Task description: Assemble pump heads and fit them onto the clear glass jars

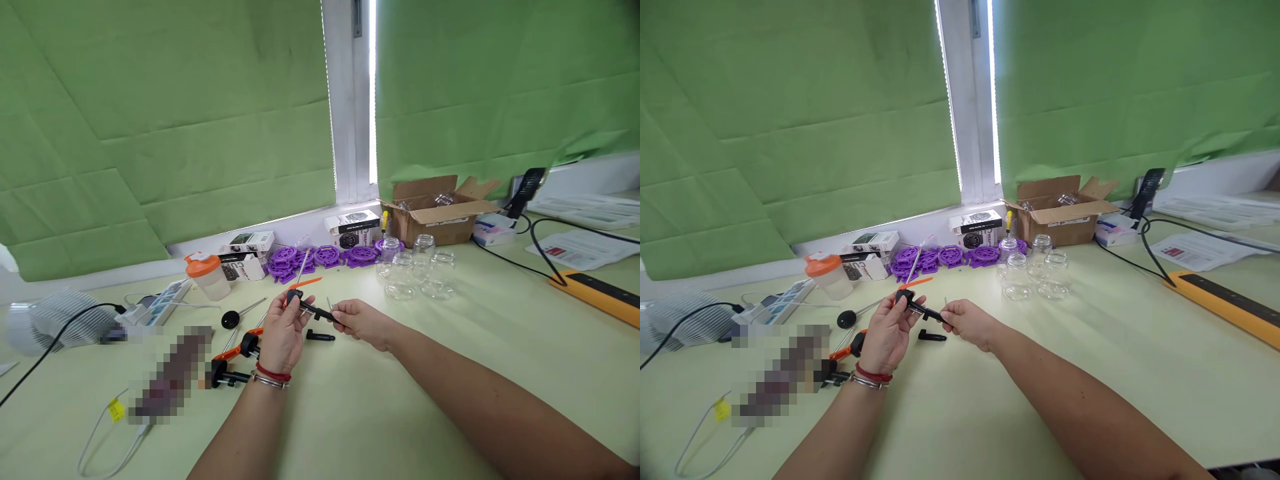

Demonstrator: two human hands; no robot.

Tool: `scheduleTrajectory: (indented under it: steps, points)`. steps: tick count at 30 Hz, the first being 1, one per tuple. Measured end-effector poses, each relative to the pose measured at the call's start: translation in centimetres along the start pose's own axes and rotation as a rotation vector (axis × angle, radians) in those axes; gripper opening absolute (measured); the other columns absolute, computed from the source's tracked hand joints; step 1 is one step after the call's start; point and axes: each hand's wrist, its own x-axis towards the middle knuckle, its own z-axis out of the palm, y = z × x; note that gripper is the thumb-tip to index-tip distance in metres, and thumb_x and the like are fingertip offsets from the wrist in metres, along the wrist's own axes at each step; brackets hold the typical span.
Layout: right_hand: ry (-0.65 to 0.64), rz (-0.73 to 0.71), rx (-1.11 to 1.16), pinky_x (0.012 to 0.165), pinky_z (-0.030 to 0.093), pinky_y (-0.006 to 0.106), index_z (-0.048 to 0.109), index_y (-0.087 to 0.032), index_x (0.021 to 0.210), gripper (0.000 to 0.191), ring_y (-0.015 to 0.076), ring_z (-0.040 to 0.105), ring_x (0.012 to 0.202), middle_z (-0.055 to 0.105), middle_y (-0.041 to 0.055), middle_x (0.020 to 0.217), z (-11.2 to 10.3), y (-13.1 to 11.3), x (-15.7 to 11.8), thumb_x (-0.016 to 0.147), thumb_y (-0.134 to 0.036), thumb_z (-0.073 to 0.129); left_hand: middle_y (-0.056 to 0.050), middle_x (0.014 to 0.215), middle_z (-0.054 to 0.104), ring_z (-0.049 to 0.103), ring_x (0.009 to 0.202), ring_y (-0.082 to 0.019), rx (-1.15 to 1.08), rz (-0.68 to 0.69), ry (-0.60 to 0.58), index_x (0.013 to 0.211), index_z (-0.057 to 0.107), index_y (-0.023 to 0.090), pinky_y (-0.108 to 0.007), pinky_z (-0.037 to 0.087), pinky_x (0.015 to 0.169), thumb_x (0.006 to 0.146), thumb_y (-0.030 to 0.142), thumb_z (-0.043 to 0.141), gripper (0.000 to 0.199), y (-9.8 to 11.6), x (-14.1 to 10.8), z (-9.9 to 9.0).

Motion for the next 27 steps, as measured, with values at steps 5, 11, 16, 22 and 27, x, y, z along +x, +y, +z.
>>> scheduleTrajectory:
  steps: [5,11,16,22,27]
  points:
    - [-0.017,0.004,0.035,0.046,0.016,0.022,0.049,-0.017,0.075,0.029,0.0046,0.024,0.046,0.047,-0.0043,0.061,0.2,-0.2,0.0,0.081,-0.045,0.053,-0.001,0.094,0.061,0.065,0.096,-0.022,0.006,0.01,0.003,0.091,0.055,0.018,-0.037,0.051,0.084,0.069,0.022,0.073,0.028,-0.2,0.1,-0.1]
    - [0.011,0.03,0.034,0.046,0.016,0.022,0.054,-0.017,0.083,0.027,0.0058,0.021,0.046,0.039,-0.0061,0.057,0.9,-0.1,-0.1,0.084,-0.044,0.049,-0.002,0.092,0.06,0.066,0.092,-0.022,0.057,0.013,-0.012,0.091,0.059,0.016,-0.035,0.052,0.081,0.068,0.026,0.074,0.029,-0.7,0.2,-0.2]
    - [0.082,-0.062,-0.078,0.049,0.021,0.023,0.05,-0.018,0.08,0.024,0.0075,0.025,0.049,0.038,-0.0056,0.058,1.4,0.9,0.1,0.088,-0.038,0.041,-0.001,0.095,0.059,0.066,0.092,-0.021,0.071,0.048,-0.002,0.093,0.06,0.018,-0.036,0.051,0.083,0.068,0.028,0.073,0.03,-1.1,0.3,-0.3]
    - [0.128,-0.266,-0.371,0.051,0.025,0.024,0.053,-0.019,0.079,0.025,0.0099,0.03,0.053,0.036,-0.0049,0.059,1.5,1.2,0.0,0.088,-0.039,0.042,0.0,0.087,0.059,0.067,0.084,-0.019,0.051,0.015,0.04,0.09,0.059,0.016,-0.036,0.049,0.084,0.065,0.028,0.075,0.032,-1.0,0.1,0.0]
    - [0.122,-0.167,-0.194,0.05,0.025,0.023,0.055,-0.017,0.082,0.03,0.0089,0.029,0.052,0.037,-0.0051,0.059,1.5,1.3,0.2,0.086,-0.044,0.044,0.0,0.086,0.059,0.067,0.085,-0.019,0.059,0.022,0.029,0.092,0.059,0.016,-0.038,0.049,0.084,0.066,0.027,0.074,0.032,-1.0,-0.2,0.3]
